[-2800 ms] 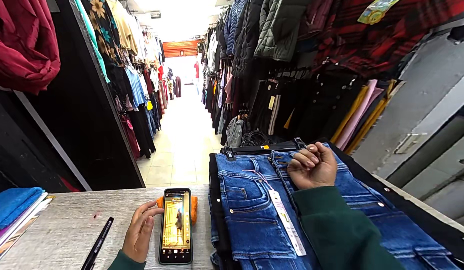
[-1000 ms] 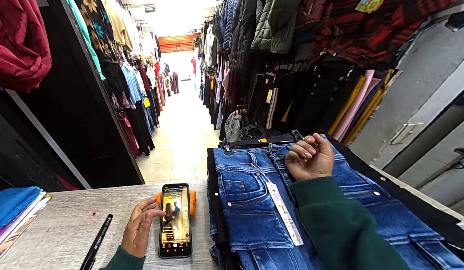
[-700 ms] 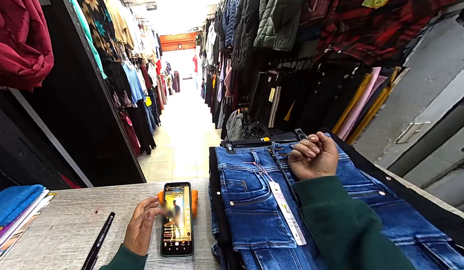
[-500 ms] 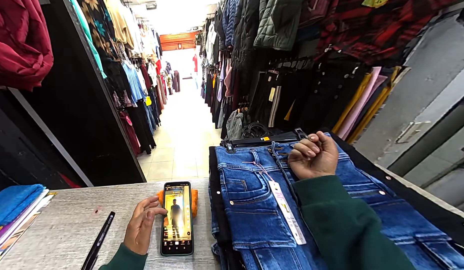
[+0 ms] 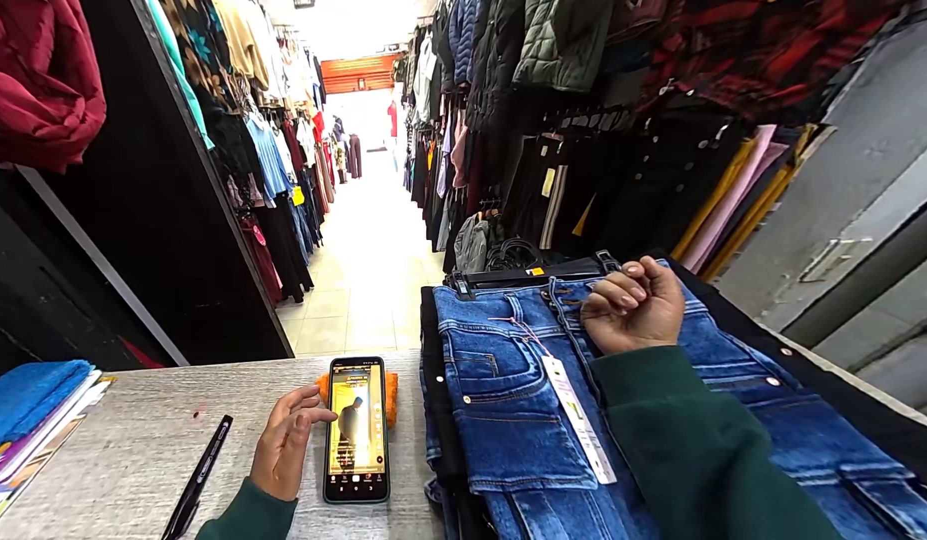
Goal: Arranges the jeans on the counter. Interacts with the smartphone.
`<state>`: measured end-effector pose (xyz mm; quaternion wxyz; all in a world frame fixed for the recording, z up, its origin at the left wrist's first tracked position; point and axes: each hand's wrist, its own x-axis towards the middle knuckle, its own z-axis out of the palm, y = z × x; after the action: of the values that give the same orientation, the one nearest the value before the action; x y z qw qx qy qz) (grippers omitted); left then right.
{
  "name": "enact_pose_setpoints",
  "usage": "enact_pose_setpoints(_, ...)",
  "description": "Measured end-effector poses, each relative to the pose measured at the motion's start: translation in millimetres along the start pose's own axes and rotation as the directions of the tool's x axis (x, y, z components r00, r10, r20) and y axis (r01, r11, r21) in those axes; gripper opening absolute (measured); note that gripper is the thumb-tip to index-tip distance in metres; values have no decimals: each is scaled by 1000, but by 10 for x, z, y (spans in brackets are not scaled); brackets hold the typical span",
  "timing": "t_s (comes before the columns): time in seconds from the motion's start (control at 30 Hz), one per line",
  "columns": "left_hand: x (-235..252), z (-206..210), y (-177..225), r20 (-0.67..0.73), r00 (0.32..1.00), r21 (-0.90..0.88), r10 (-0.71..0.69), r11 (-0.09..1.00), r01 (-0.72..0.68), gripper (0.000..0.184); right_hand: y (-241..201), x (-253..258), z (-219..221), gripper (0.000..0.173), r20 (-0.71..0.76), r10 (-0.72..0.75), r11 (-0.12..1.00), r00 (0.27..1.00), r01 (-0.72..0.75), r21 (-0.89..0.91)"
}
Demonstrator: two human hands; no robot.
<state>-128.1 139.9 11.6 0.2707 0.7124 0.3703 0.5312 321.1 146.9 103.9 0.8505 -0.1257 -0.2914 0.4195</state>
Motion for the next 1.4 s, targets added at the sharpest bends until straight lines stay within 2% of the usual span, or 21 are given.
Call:
enact_pose_setpoints(0.13,6,-10,-82,17,1000,-17,22,1000,-21,73,-2,-10,17,40,-21,12,1000,1000,-13,-22)
enact_pose_setpoints(0.7,-4,-3,12,9,1000,0,-11,1000,11,73,-4,-1,-14,40,5,11,1000,1000,-11,-18)
enact_pose_setpoints(0.83,-5,2,2,0,1000,-4,0,1000,0,72,-13,-48,128,46,-38,12,1000,999,-12,3)
enact_pose_setpoints(0.97,-8,-3,-3,4,1000,-9,-9,1000,9,71,-5,-5,-1,40,10,10,1000,1000,-10,-10)
enact_pose_setpoints(1.13,4,-13,-99,18,1000,-13,13,1000,-13,72,-3,-1,-1,40,9,12,1000,1000,-12,-7)
enact_pose_setpoints(1.4,0,0,0,1,1000,-12,-6,1000,6,70,-2,10,-21,40,24,8,1000,1000,-8,-2)
